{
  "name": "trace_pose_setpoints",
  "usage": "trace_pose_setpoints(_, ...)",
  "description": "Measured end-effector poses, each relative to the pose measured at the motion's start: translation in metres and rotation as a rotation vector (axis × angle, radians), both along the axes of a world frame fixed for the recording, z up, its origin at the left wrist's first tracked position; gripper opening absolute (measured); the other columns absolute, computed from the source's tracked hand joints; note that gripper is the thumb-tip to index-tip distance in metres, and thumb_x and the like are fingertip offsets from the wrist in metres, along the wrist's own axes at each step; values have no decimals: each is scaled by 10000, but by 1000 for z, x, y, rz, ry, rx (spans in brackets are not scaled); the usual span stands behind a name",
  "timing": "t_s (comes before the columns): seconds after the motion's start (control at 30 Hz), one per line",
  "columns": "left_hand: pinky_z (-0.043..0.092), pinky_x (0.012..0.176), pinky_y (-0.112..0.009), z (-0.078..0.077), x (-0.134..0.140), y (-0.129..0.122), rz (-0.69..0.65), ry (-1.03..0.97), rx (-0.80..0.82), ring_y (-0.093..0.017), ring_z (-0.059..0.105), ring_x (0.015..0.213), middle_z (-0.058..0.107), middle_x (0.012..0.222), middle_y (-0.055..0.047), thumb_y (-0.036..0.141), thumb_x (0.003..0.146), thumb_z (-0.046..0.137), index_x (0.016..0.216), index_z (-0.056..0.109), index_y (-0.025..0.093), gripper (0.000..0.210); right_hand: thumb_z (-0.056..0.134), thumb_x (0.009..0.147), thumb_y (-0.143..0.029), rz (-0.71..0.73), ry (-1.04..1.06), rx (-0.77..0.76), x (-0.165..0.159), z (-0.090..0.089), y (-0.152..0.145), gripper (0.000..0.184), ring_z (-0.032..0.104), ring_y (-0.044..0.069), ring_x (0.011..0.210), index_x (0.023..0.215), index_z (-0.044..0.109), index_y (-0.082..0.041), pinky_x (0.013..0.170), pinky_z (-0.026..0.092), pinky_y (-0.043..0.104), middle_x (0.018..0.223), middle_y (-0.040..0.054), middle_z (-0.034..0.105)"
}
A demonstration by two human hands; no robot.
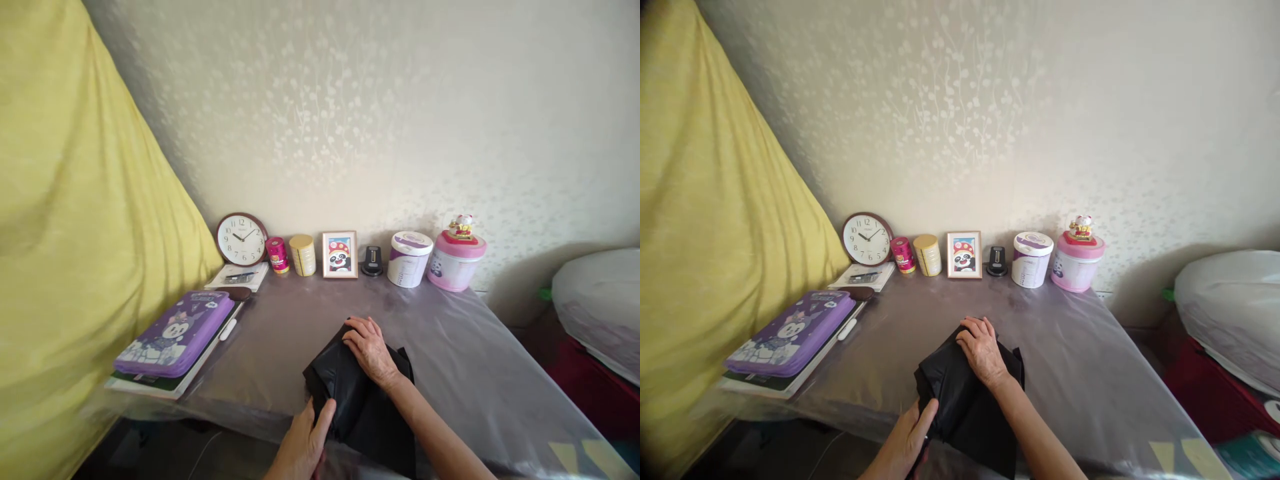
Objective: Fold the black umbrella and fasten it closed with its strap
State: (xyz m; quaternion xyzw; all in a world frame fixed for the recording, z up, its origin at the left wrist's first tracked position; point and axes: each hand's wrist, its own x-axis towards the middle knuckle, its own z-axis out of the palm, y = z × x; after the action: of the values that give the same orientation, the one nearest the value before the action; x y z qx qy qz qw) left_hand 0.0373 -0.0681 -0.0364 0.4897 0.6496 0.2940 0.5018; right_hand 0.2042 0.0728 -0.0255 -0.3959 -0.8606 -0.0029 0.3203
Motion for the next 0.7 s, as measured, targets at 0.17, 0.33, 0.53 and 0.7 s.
trace_pose_setpoints(0.17,409,926,-323,0,1,3,-40,131,145,-252,552,1097,633,1131,-109,595,800,410,1265,480,159,641,504,866,-214,-17,-35,52,0,-2,0,130,480,196,1148,867,625,-260,1028,287,479,1123,25,608)
trace_pose_setpoints(0.33,357,987,-346,-3,1,6,-45,178,97,-256,493,1173,541,1265,-118,559,843,327,1278,471,162,606,490,867,-199,-39,-31,110,0,5,-3,153,488,201,1139,887,629,-260,1020,310,482,1135,34,601)
trace_pose_setpoints(0.53,314,1023,-301,-10,-2,10,-64,129,101,-225,492,1178,558,1252,-87,547,839,355,1272,473,192,572,424,893,-197,77,12,130,6,19,-32,209,554,190,1035,989,608,-220,943,421,415,1087,68,617)
trace_pose_setpoints(0.7,298,1040,-317,-12,-3,11,-59,54,155,-228,447,1220,539,1271,-102,532,857,310,1240,498,154,570,399,899,-190,181,-77,65,14,3,-37,268,543,197,1090,1075,598,-230,948,434,412,1136,62,622)
